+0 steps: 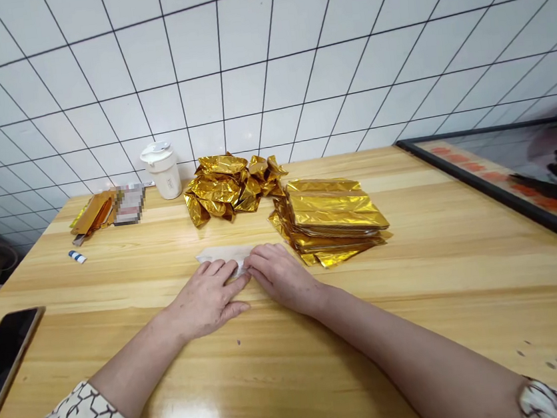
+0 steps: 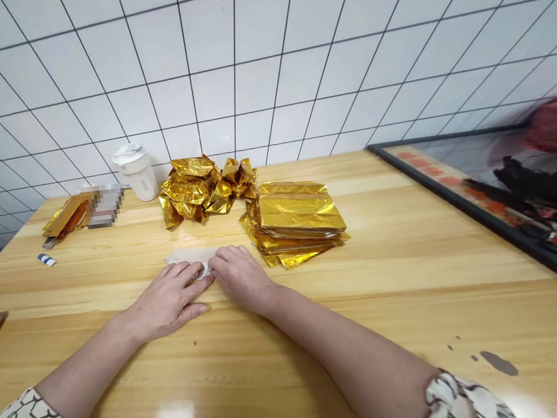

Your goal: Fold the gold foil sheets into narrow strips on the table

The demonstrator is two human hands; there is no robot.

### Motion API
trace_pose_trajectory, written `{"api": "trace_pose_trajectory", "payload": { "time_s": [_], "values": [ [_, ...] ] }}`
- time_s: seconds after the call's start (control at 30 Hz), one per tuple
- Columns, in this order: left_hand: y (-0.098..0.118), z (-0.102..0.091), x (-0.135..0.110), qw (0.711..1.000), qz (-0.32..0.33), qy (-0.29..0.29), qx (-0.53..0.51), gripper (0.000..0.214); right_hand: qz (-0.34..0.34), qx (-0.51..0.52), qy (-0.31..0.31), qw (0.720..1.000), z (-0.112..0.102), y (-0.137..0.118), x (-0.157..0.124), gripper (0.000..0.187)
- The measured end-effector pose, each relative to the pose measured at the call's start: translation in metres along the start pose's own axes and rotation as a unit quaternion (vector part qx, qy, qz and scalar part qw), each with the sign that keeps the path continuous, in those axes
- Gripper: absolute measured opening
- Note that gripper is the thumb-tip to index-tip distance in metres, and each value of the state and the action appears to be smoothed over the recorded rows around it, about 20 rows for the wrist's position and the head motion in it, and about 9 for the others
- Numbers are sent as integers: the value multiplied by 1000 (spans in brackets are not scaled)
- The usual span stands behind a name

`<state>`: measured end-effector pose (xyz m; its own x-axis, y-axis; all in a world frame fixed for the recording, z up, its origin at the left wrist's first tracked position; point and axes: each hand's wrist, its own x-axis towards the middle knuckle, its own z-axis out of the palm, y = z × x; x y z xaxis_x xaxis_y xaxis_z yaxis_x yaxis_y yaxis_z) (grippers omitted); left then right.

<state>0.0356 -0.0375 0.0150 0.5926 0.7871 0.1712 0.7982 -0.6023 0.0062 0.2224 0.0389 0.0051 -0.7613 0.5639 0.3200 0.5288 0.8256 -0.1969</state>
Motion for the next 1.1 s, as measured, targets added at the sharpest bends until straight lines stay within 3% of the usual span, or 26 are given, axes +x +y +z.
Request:
{"api": "trace_pose_trajectory", "payload": {
  "time_s": [0.27, 0.43, 0.57, 0.7, 0.87, 1.1],
  "values": [
    [-5, 2, -1, 999, -7, 12, -35, 44, 135, 37, -50, 989, -8, 0, 11, 15],
    [-16, 6, -1, 991, -10, 68, -118, 34, 188, 24, -54, 980, -10, -1, 13, 10],
    [-32, 20, 1, 959, -70, 163, -219, 28, 198, 6, -45, 979, -8, -2, 13, 25],
    [-47, 34, 1, 929, -182, 227, -230, 27, 201, 9, -46, 979, -7, 0, 13, 30],
    [-54, 36, 0, 928, -249, 207, -184, 35, 196, 36, -55, 978, -8, 1, 15, 28],
    [-55, 30, 1, 929, -255, 178, -200, 35, 195, 58, -44, 978, -6, 4, 17, 15]
  ]
}}
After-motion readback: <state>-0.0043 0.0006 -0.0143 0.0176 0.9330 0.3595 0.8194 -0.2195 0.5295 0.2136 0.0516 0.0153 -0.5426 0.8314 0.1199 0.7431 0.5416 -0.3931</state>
